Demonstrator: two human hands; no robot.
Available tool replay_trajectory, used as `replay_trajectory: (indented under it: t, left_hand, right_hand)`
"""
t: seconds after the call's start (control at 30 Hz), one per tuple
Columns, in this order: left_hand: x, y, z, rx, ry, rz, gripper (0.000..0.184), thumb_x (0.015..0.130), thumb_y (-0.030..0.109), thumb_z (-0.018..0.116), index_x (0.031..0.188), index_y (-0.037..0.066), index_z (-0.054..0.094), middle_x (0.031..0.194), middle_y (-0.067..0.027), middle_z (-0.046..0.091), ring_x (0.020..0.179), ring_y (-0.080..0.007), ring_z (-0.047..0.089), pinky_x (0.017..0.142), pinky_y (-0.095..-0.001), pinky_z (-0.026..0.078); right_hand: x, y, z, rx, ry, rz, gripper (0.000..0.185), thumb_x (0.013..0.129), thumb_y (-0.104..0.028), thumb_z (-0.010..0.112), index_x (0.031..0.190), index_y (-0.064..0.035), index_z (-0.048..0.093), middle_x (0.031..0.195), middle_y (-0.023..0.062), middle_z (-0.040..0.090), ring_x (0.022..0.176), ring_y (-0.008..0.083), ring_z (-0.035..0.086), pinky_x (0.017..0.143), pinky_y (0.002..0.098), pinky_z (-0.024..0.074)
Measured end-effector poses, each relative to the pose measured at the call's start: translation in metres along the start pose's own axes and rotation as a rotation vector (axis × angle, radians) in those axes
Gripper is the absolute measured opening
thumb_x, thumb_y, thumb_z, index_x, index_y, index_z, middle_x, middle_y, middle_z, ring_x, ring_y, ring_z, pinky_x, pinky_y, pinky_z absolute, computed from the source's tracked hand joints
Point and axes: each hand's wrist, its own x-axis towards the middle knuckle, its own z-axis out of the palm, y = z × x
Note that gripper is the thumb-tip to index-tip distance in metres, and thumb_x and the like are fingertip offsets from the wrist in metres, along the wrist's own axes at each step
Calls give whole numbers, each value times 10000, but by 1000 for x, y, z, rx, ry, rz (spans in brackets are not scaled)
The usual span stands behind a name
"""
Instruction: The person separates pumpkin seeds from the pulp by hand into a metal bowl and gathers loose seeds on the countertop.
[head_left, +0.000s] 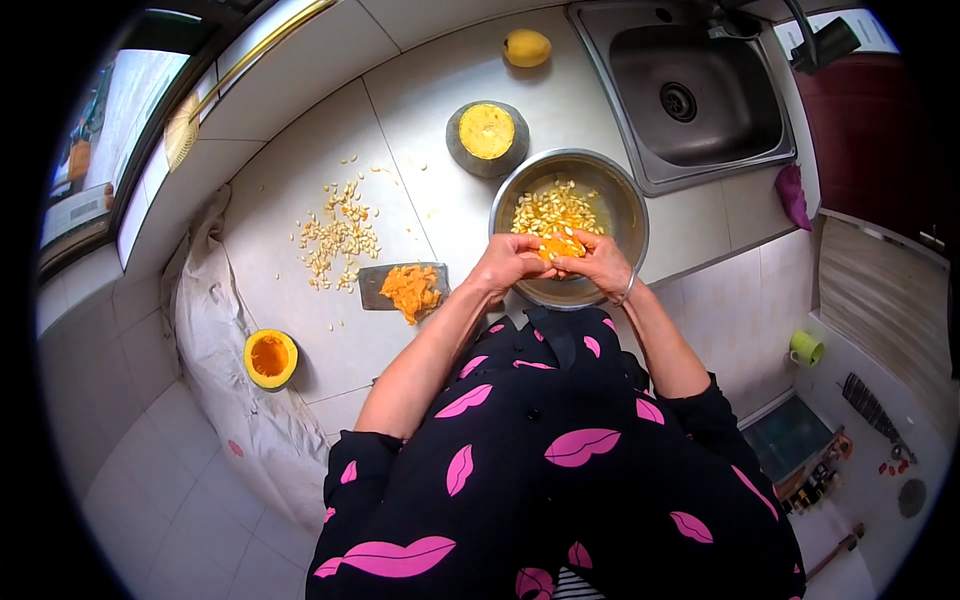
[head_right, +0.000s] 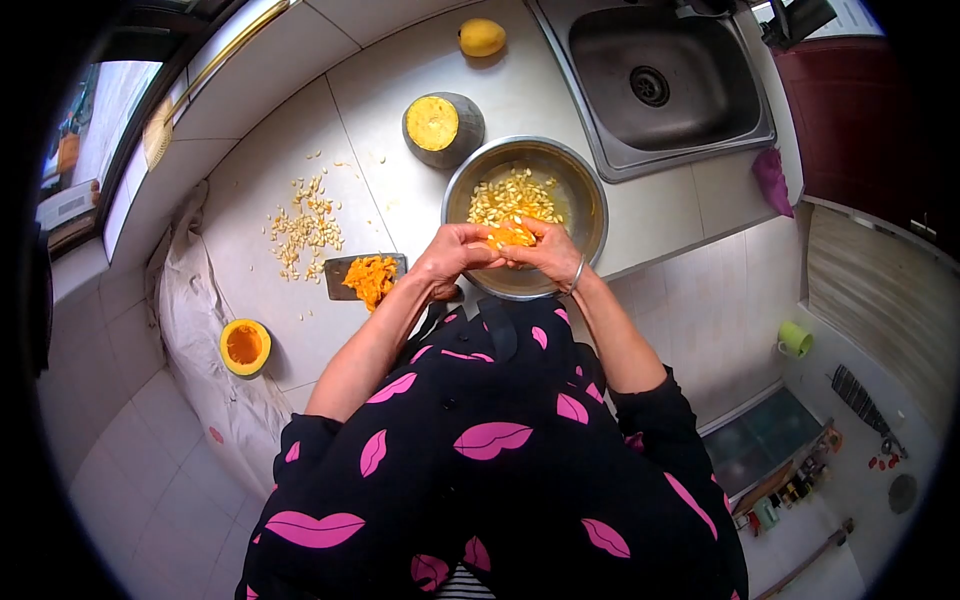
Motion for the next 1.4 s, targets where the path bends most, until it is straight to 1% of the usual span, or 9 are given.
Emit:
replay_trajectory:
  t: [0.23, 0.47, 0.63, 0.67, 0.77, 0.93, 1.07, 1.33, 1.4]
  left_hand:
    - [7, -3, 4, 56, 52, 54, 139, 840, -2, 574, 921, -113, 597, 813, -153, 654, 701, -182, 662, 655, -225, 559]
    - [11, 1, 12, 67, 134, 3, 263, 905, 129, 533, 900, -126, 598, 826, -193, 652, 718, -189, 666, 658, -228, 564]
    - [13, 6, 5, -198, 149, -109, 292, 917, 116, 480, 968, -162, 556, 910, -231, 632, 741, -212, 670, 680, -244, 569]
    - [12, 6, 4, -141, 120, -93, 280, 912, 100, 480, 991, -160, 550, 923, -226, 630, 754, -210, 669, 695, -242, 566]
    - [8, 3, 4, -21, 27, -33, 257, 899, 58, 482, 1041, -148, 542, 940, -205, 630, 791, -201, 665, 739, -233, 555]
    - [7, 0, 3, 1, -32, 20, 222, 895, 26, 481, 1047, -113, 565, 918, -174, 644, 813, -177, 660, 775, -216, 538]
    - [5, 2, 1, 40, -19, 39, 233, 903, 62, 496, 1035, -114, 572, 891, -180, 652, 794, -174, 661, 746, -216, 542]
    - [10, 3, 5, 23, 113, 54, 289, 921, 167, 522, 891, -98, 632, 762, -161, 659, 641, -180, 668, 589, -208, 554]
    - [8, 5, 7, 54, 133, 78, 310, 904, 210, 556, 886, -91, 630, 740, -151, 657, 608, -154, 651, 558, -199, 536]
  right_hand:
    - [4, 6, 4, 56, 112, 32, 219, 846, -158, 644, 965, 26, 633, 763, 31, 622, 582, 70, 562, 536, 182, 483]
    - [14, 21, 2, 13, 209, -9, 242, 880, -222, 602, 836, 14, 629, 642, 24, 580, 500, 67, 522, 464, 186, 462]
    - [7, 1, 8, 284, 212, 139, 259, 897, -249, 572, 900, 6, 620, 642, 18, 570, 495, 74, 519, 460, 186, 462]
    - [7, -1, 9, 332, 209, 157, 262, 900, -253, 567, 916, 4, 618, 640, 17, 566, 496, 76, 520, 461, 185, 463]
    - [7, 5, 0, 172, 110, 113, 244, 903, -237, 561, 942, -1, 613, 654, 20, 562, 511, 78, 525, 477, 184, 462]
    - [7, 10, -4, 185, 101, 90, 224, 901, -173, 548, 996, 21, 608, 670, 21, 556, 547, 85, 536, 515, 187, 461]
    - [7, 14, -3, 304, 76, 62, 226, 894, -132, 545, 1030, 40, 600, 671, 19, 552, 564, 88, 541, 521, 183, 452]
    - [13, 20, 0, 199, 135, 29, 184, 884, -160, 585, 933, 13, 627, 643, -4, 556, 526, 63, 521, 493, 170, 429]
    - [11, 15, 4, 179, 145, 36, 179, 880, -167, 595, 923, 3, 631, 640, -8, 556, 521, 58, 519, 486, 169, 427]
